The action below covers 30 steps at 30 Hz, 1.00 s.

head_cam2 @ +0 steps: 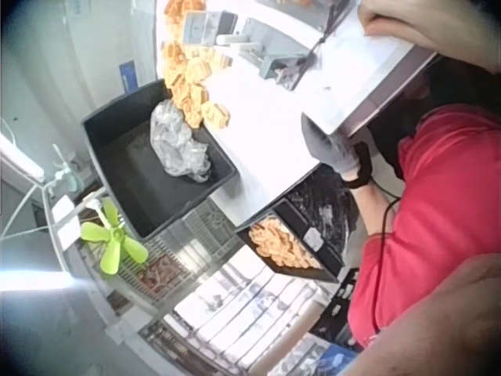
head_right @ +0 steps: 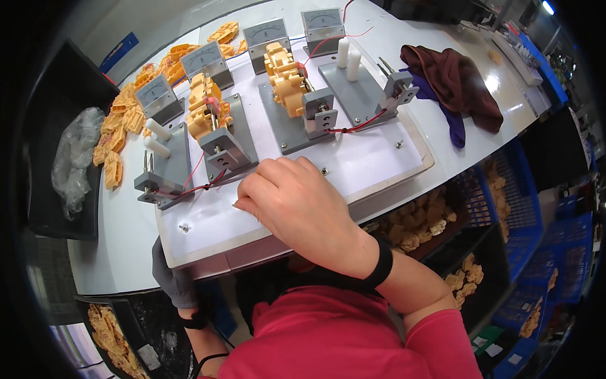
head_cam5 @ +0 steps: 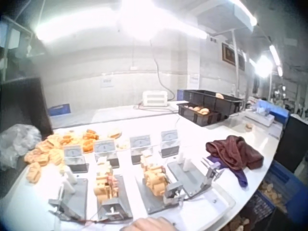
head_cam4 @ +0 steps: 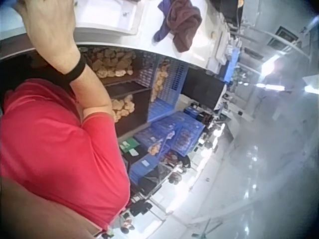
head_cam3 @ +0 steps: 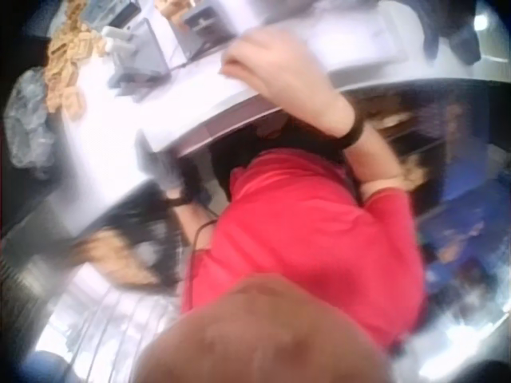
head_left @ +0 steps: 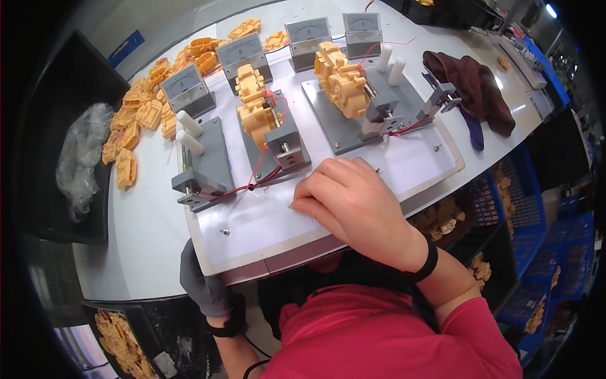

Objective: The person places yellow plastic components onto a white testing board equipped with metal clamps and wires. They connect red wires to the components and adjust the clamps to secure them. The person repeats this process for multiple units, moving them from a pile on the table to the testing board.

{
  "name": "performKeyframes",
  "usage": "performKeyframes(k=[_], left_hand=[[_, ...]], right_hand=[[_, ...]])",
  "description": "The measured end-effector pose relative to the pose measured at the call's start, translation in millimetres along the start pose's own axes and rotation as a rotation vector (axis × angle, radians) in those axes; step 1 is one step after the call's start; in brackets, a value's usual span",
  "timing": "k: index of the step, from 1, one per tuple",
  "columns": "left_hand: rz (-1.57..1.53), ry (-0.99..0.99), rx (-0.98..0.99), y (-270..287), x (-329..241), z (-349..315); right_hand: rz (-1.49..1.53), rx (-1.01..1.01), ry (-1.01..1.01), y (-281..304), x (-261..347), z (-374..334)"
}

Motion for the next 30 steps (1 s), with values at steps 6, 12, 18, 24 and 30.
performKeyframes(k=[6,12,18,24,30], left_hand=[[-0.074,0.063,0.031,16.4,-11.2,12.9],[0.251,-0.382,0.129,35.2,-181.5,45.9],[0.750,-0.973,0.546,-90.5,-277.0,45.0],[1.162,-1.008,0.477,-138.9,-263.3,53.4],[0.915,-1.063,0.461,-101.7,-304.7,48.8]], right_hand=[[0.164,-0.083,-0.083,8.3,-4.9,0.2],[0.403,-0.281,-0.115,19.1,-7.2,4.5],[0.528,-0.304,-0.120,15.4,-8.6,6.8],[0.605,-0.322,-0.055,12.3,1.5,9.8],[0.538,-0.422,-0.001,22.0,-7.6,4.6]])
Point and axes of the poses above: each hand's wrist, its own z-axis towards the middle knuckle, its own y-axis out of the back of the hand, x = y × z, the point moved 10 cm from there along z, towards the middle knuckle, and after that the axes turned 15 degrees about y, right-handed, at the moved point
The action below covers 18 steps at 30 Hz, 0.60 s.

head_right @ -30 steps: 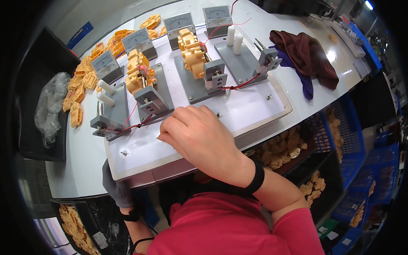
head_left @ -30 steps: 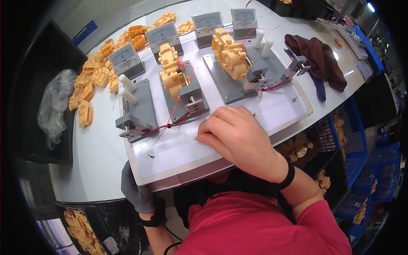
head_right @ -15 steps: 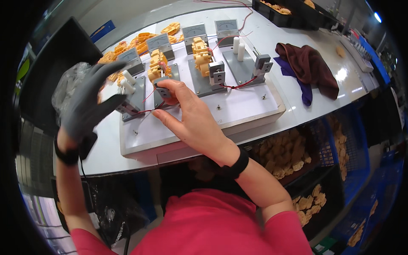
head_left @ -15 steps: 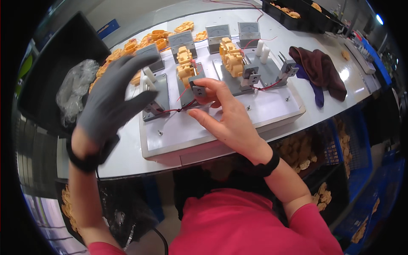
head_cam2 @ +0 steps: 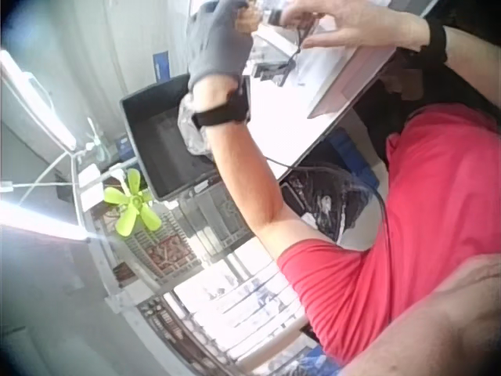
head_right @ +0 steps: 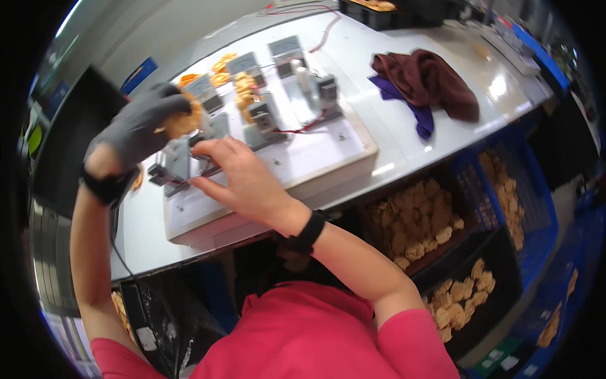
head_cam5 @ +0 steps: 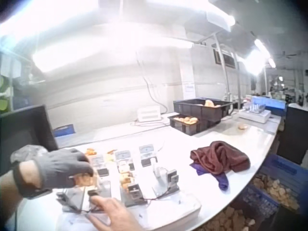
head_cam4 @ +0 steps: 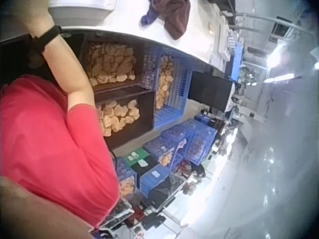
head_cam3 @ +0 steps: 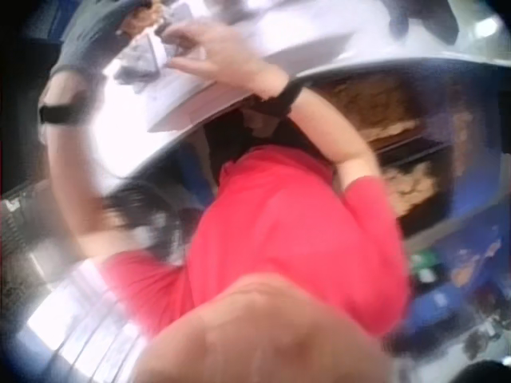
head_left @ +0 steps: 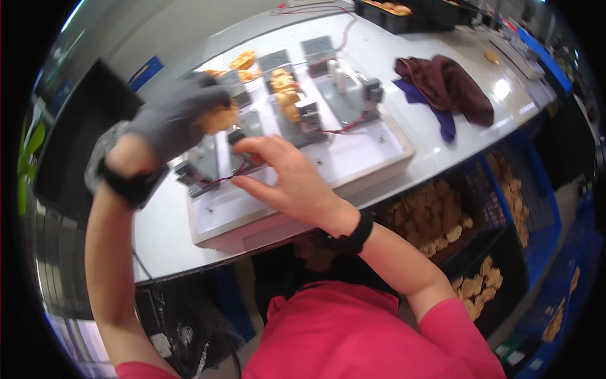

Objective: The person places yellow plastic components onto a white testing board equipped with metal clamps and wires. They connect red wires to the components and adjust the clamps to secure them. The person repeats this process for multiple units, moving them from a pile on the table to the testing board.

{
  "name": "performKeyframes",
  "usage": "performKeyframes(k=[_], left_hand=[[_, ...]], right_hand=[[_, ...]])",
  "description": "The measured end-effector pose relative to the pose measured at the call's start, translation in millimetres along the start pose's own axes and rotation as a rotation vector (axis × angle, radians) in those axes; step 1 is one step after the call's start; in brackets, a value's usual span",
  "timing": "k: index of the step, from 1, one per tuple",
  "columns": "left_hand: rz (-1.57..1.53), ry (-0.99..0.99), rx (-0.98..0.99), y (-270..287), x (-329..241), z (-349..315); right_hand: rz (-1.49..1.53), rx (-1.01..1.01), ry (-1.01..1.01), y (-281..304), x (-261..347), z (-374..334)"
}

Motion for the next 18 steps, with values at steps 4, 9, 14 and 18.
performKeyframes(k=[4,9,14,18], left_hand=[[-0.601,0.231,-0.091,68.9,-29.3,-71.4],[-0.618,-0.074,0.155,16.0,-122.0,-107.3],[-0.743,0.019,0.169,-14.9,-125.1,-106.4],[-0.806,0.282,-0.174,-48.2,-14.3,-178.9]], right_hand=[[-0.083,-0.213,0.244,20.4,40.0,-3.3],[-0.022,0.058,0.249,41.0,85.1,-48.6],[-0.236,0.044,-0.425,144.2,59.6,-169.7],[-0.734,-0.403,-1.052,303.5,66.3,-380.5]])
Point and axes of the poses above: each hand's wrist, its own z-axis towards the middle knuckle, its own y-axis out of the back of the hand, x = y × z, the point moved 10 cm from there along z, towards the middle knuckle, and after that the axes turned 15 degrees about y, right-handed, at the moved point
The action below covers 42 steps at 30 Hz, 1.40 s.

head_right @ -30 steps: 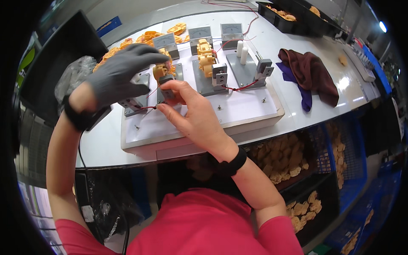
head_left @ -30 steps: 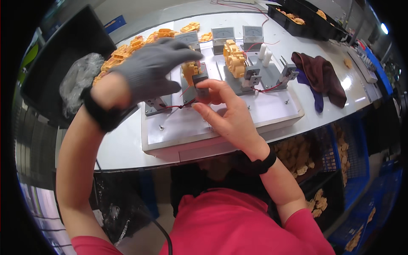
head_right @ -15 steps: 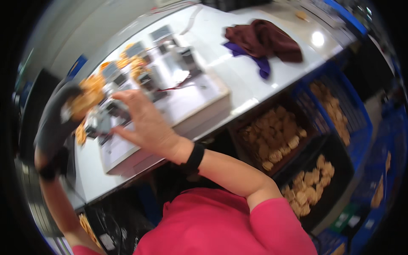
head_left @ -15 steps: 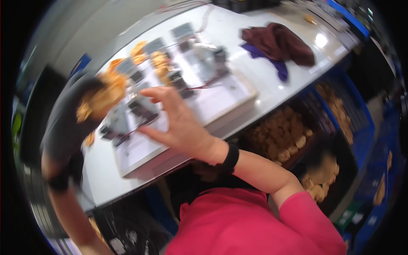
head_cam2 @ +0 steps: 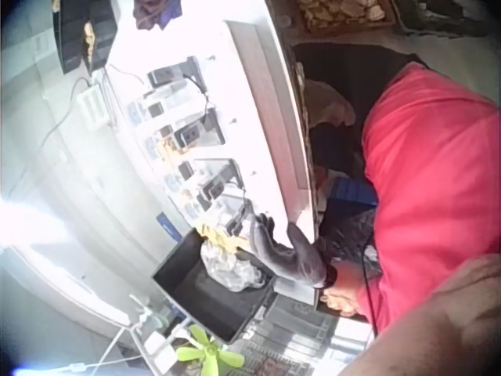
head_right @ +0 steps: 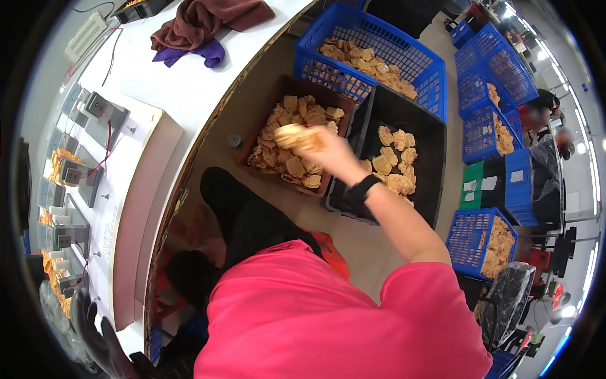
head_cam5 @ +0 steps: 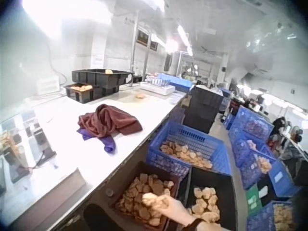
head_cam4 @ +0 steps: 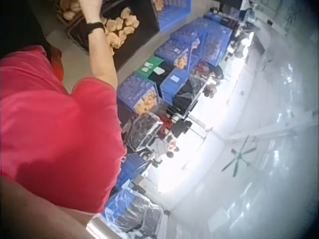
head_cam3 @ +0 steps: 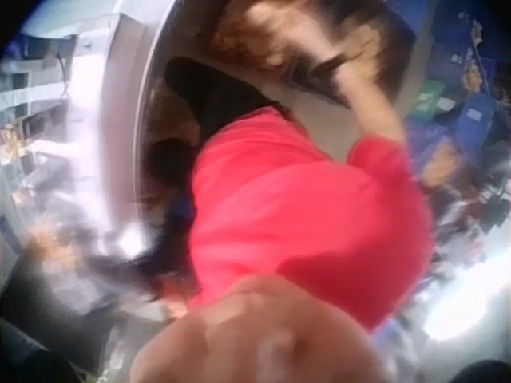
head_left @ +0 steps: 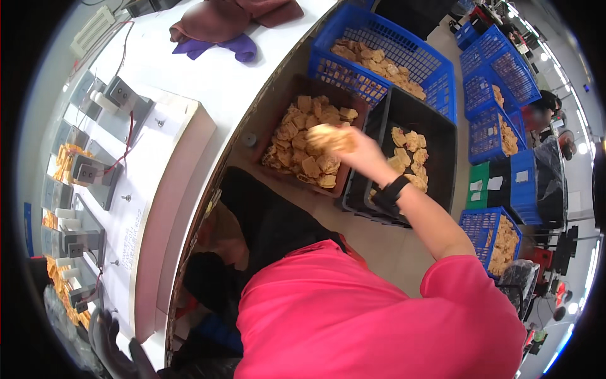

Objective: The person places yellow plastic components onto a white testing board equipped with metal clamps and wires. They connect red wires to the components and adjust the clamps to secure them. The person repeats this process for multiple units, moving them from a pile on the table to the testing board.

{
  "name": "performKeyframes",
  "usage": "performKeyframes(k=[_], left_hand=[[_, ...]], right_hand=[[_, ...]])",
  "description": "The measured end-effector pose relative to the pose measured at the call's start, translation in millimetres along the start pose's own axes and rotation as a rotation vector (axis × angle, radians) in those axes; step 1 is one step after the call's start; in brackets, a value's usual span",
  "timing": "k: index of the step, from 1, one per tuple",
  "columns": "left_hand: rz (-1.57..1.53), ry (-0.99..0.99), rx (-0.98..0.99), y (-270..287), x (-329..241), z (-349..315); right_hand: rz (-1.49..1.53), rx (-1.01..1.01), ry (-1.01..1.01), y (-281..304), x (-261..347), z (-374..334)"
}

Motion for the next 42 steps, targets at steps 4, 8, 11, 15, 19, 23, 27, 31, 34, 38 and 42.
performKeyframes(k=[4,8,11,15,19,23,27,31,34,38,42], left_hand=[[-0.046,0.173,-0.280,24.7,45.5,-35.6],[0.018,0.458,-0.476,36.4,124.2,-77.0],[-0.156,0.643,-0.586,12.4,143.7,-88.6],[-0.152,0.650,-0.607,9.1,156.3,-97.4],[-0.281,0.769,-0.577,-0.8,178.4,-89.4],[-0.311,0.734,-0.592,-14.0,184.1,-91.5],[-0.160,0.590,-0.583,-21.2,170.9,-78.7],[-0.067,0.674,-0.586,-25.3,169.4,-77.0],[-0.140,0.709,-0.596,-28.7,172.9,-79.9],[-0.078,0.726,-0.573,-29.9,175.0,-87.6],[-0.051,0.748,-0.535,-29.0,173.8,-88.1]], right_hand=[[-0.494,-0.304,-0.252,140.3,-204.4,-91.5],[-0.429,-0.494,-0.410,194.3,-269.3,-145.7],[-0.197,-0.386,-0.294,182.5,-269.1,-99.7],[0.067,-0.163,-0.002,77.2,-57.2,30.1],[0.151,0.064,0.368,-15.2,168.4,79.1],[-0.076,0.361,1.026,-117.2,350.6,49.8],[-0.141,0.435,1.190,-180.8,386.4,48.6],[-0.191,0.527,1.188,-207.2,385.5,65.4],[-0.150,0.578,1.067,-212.9,378.6,74.9],[-0.181,0.614,1.022,-215.6,378.4,78.4],[-0.213,0.579,0.998,-213.5,374.8,77.8]])
Point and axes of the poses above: each hand's wrist, its own z-axis towards the middle knuckle, its own y-axis out of the back of the hand, x = y × z, the point moved 10 cm from there along z, towards the middle knuckle, and after that the axes turned 15 degrees about y, right-handed, at the moved point
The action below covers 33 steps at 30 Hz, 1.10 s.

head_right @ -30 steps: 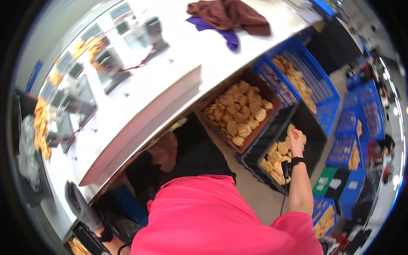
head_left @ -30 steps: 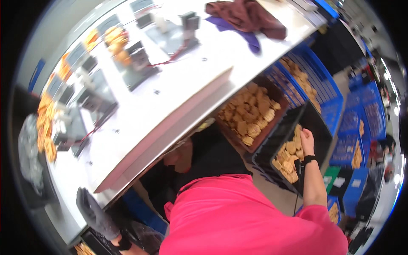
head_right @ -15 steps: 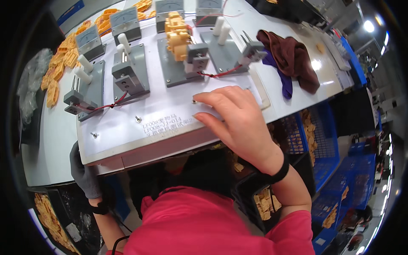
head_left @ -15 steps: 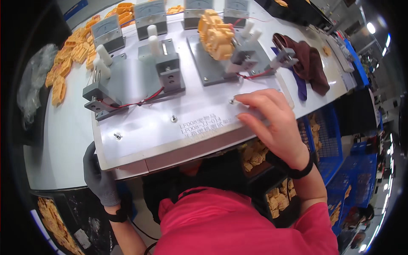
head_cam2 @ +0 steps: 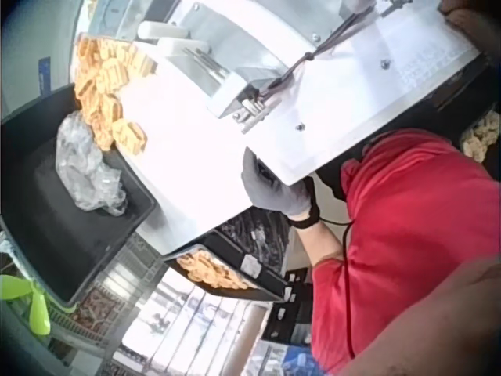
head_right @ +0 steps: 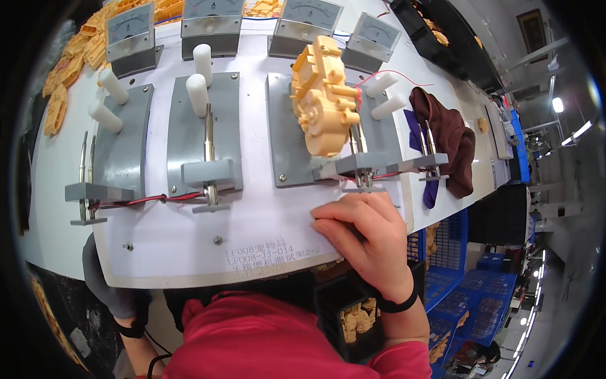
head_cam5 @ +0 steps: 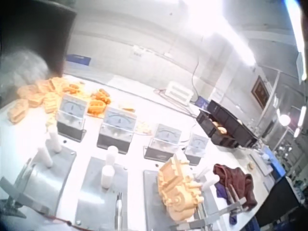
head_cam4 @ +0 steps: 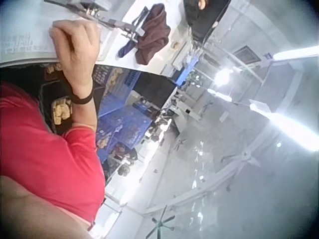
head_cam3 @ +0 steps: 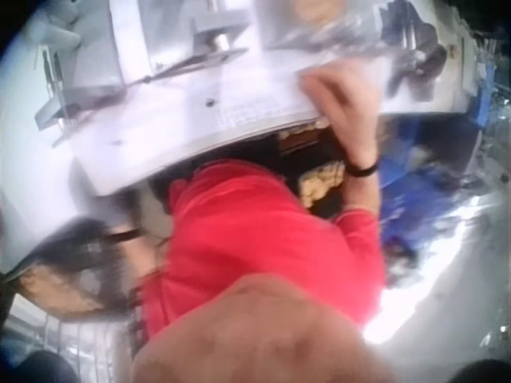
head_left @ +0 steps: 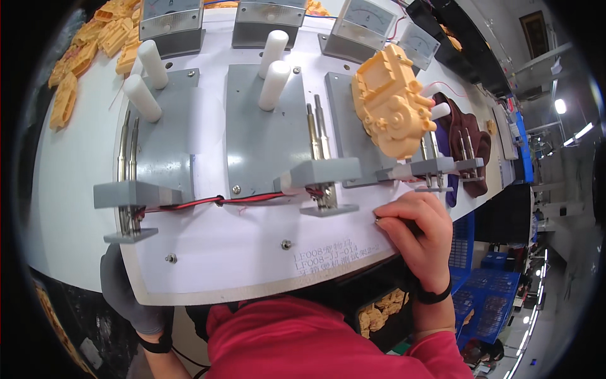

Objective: The person places yellow plastic components onto a white testing board equipped with metal clamps and wires. They connect red wires to the components and adjust the clamps to secure them. The person repeats this process for multiple units, moving them from a pile on the table to the testing board.

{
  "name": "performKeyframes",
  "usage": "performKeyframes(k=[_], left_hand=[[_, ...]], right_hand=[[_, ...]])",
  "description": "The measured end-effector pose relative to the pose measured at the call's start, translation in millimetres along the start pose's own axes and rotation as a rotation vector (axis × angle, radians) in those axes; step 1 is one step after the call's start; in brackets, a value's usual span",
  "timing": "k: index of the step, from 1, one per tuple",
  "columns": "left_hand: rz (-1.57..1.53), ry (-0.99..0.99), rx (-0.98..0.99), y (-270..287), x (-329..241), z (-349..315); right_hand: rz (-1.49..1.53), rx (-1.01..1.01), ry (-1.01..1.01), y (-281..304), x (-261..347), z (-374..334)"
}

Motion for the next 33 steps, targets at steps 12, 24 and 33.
performKeyframes(k=[12,24,33], left_hand=[[0.003,0.022,-0.035,0.3,3.0,-0.1],[0.174,-0.260,-0.226,4.8,-47.0,5.0],[0.174,-0.272,-0.290,9.4,-48.3,-0.1]], right_hand=[[-0.017,-0.016,0.002,0.1,0.6,-1.0],[-0.078,-0.075,-0.036,2.4,-16.5,-29.2],[-0.052,-0.054,0.036,-3.1,-14.4,-24.2]])
Point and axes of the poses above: each hand's wrist, its own z-axis towards the middle knuckle, its own y-axis out of the back of the hand, x = y × z, the point moved 10 cm from there along z, towards the middle knuckle, and after that the axes turned 15 degrees about y, right-handed, at the moved point
